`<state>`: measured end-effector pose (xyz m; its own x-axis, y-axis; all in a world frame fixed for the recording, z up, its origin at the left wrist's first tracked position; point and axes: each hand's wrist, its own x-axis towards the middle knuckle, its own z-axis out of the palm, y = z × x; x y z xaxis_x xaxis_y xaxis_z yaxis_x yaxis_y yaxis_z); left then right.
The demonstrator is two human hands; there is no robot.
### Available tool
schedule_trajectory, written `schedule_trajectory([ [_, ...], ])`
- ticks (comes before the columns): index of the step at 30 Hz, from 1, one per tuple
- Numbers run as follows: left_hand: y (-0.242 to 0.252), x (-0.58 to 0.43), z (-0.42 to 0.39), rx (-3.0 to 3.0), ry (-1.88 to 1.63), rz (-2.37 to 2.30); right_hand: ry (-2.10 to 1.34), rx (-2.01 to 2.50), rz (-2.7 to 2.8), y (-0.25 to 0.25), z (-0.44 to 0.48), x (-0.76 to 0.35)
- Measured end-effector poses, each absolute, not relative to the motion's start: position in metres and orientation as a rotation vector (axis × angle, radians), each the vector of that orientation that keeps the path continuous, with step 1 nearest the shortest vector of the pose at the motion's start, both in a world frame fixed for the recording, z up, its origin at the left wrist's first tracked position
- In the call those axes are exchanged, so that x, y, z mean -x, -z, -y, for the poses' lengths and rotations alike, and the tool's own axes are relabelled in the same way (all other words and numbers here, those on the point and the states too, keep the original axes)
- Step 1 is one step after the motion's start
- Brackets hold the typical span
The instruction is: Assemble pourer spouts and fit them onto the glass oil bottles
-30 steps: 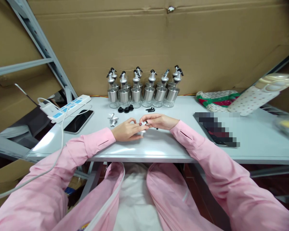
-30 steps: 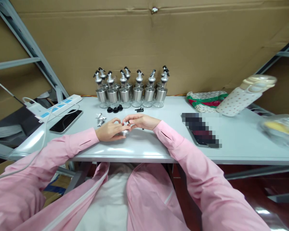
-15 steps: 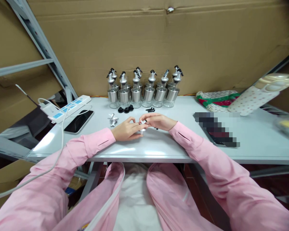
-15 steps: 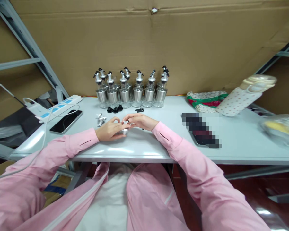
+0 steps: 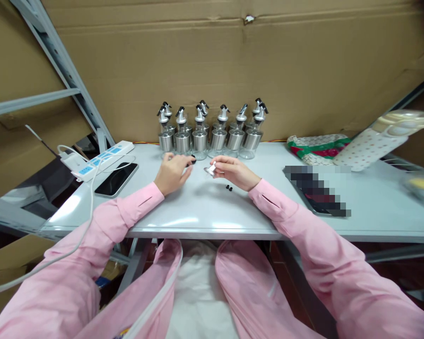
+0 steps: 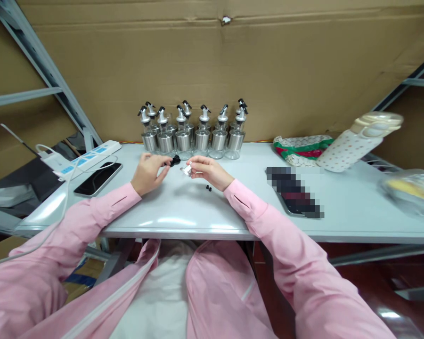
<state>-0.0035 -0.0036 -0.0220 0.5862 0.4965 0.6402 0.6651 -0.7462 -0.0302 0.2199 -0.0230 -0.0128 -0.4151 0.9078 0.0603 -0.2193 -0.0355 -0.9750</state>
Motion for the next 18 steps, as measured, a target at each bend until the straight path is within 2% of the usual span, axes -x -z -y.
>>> schedule_trajectory([
  [3,0.021,0.014,-0.01,2.397,0.788,1.354,-1.564,0.828,1.282,0.012,0.021,-0.221],
  [7,0.03,0.023,-0.024,2.461,0.517,1.554,-1.554,0.833,1.28,0.01,0.022,-0.22],
  [18,0.033,0.02,-0.023,2.501,0.505,1.423,-1.521,0.847,1.305,0.01,0.023,-0.22],
])
